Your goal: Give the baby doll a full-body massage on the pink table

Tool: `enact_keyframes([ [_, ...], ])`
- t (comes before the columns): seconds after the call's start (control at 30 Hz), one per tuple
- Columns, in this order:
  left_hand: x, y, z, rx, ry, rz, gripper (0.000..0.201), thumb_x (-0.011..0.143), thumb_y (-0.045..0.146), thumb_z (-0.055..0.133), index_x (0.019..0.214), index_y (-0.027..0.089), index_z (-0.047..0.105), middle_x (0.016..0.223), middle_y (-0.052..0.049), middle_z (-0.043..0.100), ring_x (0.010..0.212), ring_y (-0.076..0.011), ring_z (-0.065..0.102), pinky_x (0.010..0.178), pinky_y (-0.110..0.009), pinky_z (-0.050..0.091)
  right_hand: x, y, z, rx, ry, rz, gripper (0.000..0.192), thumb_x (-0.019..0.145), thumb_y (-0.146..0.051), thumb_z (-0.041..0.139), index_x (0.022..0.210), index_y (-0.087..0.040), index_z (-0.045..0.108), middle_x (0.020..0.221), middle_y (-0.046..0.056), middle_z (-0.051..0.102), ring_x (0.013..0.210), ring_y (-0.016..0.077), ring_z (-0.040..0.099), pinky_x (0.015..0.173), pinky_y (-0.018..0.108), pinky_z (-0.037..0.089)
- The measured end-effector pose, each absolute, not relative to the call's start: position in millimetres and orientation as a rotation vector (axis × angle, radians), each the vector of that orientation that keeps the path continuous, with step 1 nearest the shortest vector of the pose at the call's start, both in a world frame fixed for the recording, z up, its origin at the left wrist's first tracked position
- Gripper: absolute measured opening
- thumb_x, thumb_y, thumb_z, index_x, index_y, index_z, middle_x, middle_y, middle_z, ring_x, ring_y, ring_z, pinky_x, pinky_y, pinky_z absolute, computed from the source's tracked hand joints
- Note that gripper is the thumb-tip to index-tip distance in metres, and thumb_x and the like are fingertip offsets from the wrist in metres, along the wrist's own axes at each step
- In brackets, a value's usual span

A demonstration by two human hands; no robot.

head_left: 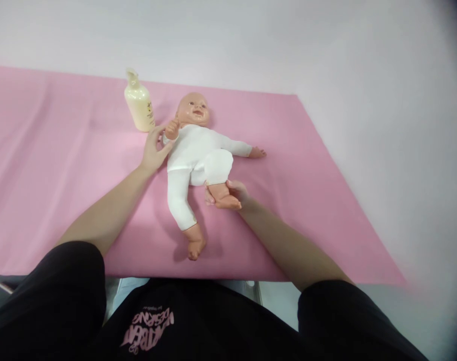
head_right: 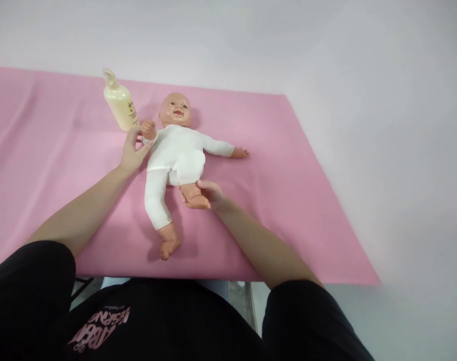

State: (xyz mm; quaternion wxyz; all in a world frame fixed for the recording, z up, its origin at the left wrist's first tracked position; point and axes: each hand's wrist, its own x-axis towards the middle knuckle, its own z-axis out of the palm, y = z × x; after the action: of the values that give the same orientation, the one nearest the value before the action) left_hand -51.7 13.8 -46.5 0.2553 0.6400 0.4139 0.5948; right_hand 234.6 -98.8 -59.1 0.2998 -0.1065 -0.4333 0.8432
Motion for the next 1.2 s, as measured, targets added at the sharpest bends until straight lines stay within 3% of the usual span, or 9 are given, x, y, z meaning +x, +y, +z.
enact_keyframes([
  [0.13, -53, 21, -51, 1.467, 1.125, 1.695, 0.055, 0.075, 0.060, 0.086, 0.114, 0.026, 0.065, 0.121, -0.008, 0.069, 0.118, -0.0277, 0.064, 0.103, -0.043, 0.051, 233, -104, -55, -0.266, -1.295, 2.409, 0.058, 0.076, -0.061, 0.075, 0.113, -0.016, 0.070, 0.091, 0.007, 0.077, 0.079, 0.0204, 0.071, 0.073, 0.031, 0.054],
  [0.27, -62, 34, -58, 1.259, 1.122, 1.779, 0.055, 0.078, 0.072, 0.078, 0.105, 0.027, 0.061, 0.111, -0.004, 0.069, 0.109, -0.0245, 0.067, 0.095, -0.039, 0.054, 230, -107, -50, -0.240, -1.448, 2.512, 0.055, 0.079, -0.042, 0.080, 0.124, -0.013, 0.067, 0.106, 0.012, 0.080, 0.093, 0.0208, 0.073, 0.071, 0.027, 0.048],
  [0.43, -69, 43, -60, 0.970, 1.222, 1.750, 0.042, 0.104, 0.066, 0.051, 0.114, 0.025, 0.052, 0.115, 0.000, 0.070, 0.109, -0.0156, 0.066, 0.090, -0.032, 0.053, 229, -105, -50, -0.218, -1.471, 2.500, 0.057, 0.080, -0.039, 0.081, 0.128, -0.012, 0.066, 0.122, 0.018, 0.078, 0.094, 0.0194, 0.073, 0.066, 0.025, 0.045],
  [0.53, -68, 40, -59, 0.993, 1.191, 1.786, 0.047, 0.098, 0.070, 0.058, 0.111, 0.025, 0.053, 0.116, -0.002, 0.069, 0.109, -0.0183, 0.068, 0.089, -0.034, 0.056, 230, -105, -50, -0.221, -1.478, 2.499, 0.060, 0.079, -0.042, 0.081, 0.129, -0.013, 0.066, 0.124, 0.019, 0.077, 0.100, 0.0226, 0.074, 0.071, 0.028, 0.048],
  [0.7, -59, 29, -56, 1.272, 1.139, 1.795, 0.059, 0.078, 0.076, 0.076, 0.109, 0.029, 0.060, 0.117, -0.005, 0.068, 0.117, -0.0262, 0.066, 0.098, -0.041, 0.057, 232, -106, -51, -0.220, -1.409, 2.489, 0.060, 0.075, -0.052, 0.079, 0.121, -0.014, 0.069, 0.107, 0.014, 0.080, 0.096, 0.0264, 0.075, 0.081, 0.035, 0.055],
  [0.93, -52, 9, -45, 1.853, 1.133, 1.626, 0.056, 0.075, 0.068, 0.083, 0.112, 0.028, 0.068, 0.122, -0.008, 0.070, 0.123, -0.0304, 0.063, 0.111, -0.048, 0.048, 231, -96, -58, -0.269, -1.050, 2.142, 0.041, 0.088, -0.054, 0.068, 0.107, -0.019, 0.074, 0.088, 0.004, 0.075, 0.073, 0.0160, 0.066, 0.071, 0.028, 0.053],
  [1.2, -48, 1, -37, 2.254, 1.092, 1.405, 0.051, 0.077, 0.062, 0.083, 0.115, 0.029, 0.074, 0.127, -0.009, 0.070, 0.125, -0.0350, 0.061, 0.118, -0.055, 0.040, 232, -89, -57, -0.398, -0.868, 2.108, 0.052, 0.094, -0.060, 0.057, 0.102, -0.012, 0.074, 0.067, 0.001, 0.063, 0.063, 0.0148, 0.056, 0.066, 0.029, 0.051],
])
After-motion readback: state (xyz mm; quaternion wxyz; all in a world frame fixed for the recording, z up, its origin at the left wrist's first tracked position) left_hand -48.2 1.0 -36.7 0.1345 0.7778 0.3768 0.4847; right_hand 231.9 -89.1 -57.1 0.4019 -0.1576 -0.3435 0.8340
